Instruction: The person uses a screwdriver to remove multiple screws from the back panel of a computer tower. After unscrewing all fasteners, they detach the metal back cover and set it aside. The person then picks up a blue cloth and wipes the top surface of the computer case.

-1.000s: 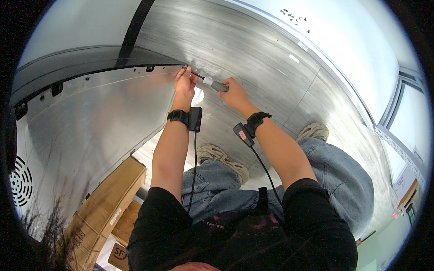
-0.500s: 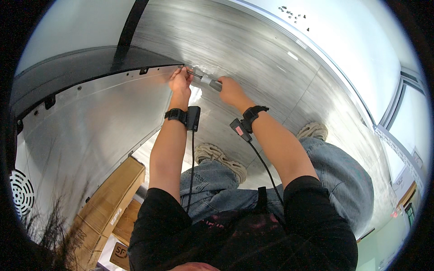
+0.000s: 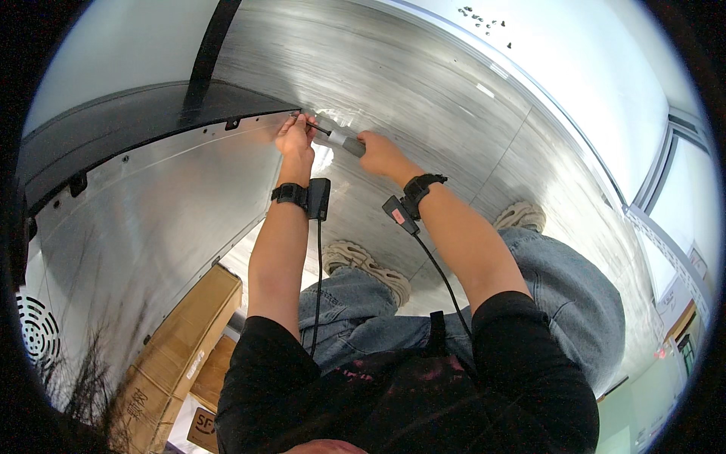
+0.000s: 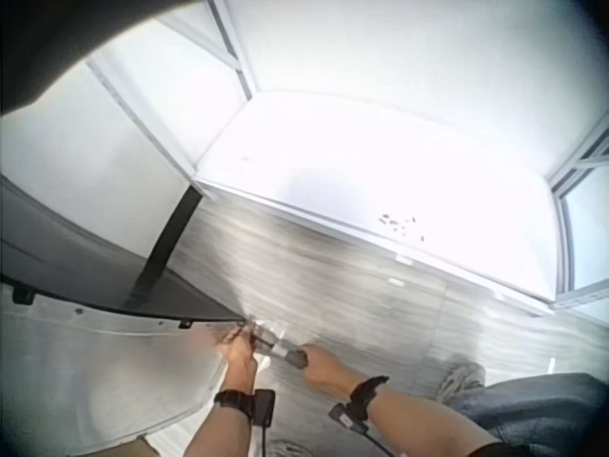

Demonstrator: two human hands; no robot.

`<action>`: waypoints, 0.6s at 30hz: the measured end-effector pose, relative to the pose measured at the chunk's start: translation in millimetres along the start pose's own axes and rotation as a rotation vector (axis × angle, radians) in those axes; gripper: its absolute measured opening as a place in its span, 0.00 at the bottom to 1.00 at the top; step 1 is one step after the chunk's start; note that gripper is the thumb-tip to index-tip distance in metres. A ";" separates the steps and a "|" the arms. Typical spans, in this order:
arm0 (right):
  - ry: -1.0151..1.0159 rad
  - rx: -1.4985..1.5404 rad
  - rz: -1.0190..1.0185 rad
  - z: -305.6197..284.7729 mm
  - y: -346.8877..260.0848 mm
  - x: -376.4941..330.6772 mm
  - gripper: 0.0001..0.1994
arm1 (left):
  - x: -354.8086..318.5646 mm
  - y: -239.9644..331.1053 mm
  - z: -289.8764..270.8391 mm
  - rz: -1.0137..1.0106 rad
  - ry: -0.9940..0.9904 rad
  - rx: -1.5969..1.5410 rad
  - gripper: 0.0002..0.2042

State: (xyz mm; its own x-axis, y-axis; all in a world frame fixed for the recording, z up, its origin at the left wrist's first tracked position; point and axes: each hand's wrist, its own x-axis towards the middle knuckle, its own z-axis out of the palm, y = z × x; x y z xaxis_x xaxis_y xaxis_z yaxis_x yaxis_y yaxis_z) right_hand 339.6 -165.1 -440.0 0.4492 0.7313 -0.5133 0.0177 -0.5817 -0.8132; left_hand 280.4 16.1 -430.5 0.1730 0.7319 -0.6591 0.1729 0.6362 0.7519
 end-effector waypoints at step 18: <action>-0.174 0.391 0.168 -6.9 -7.9 -2.8 0.25 | -7.2 8.5 -0.1 -0.080 0.042 -0.005 0.04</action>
State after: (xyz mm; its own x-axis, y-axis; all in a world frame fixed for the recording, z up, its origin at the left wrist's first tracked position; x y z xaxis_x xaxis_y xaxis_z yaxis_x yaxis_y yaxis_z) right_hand 344.4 -165.0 -430.2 0.2598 0.7064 -0.6584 -0.3959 -0.5440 -0.7398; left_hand 280.5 16.2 -419.4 0.1183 0.6883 -0.7157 0.1799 0.6940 0.6972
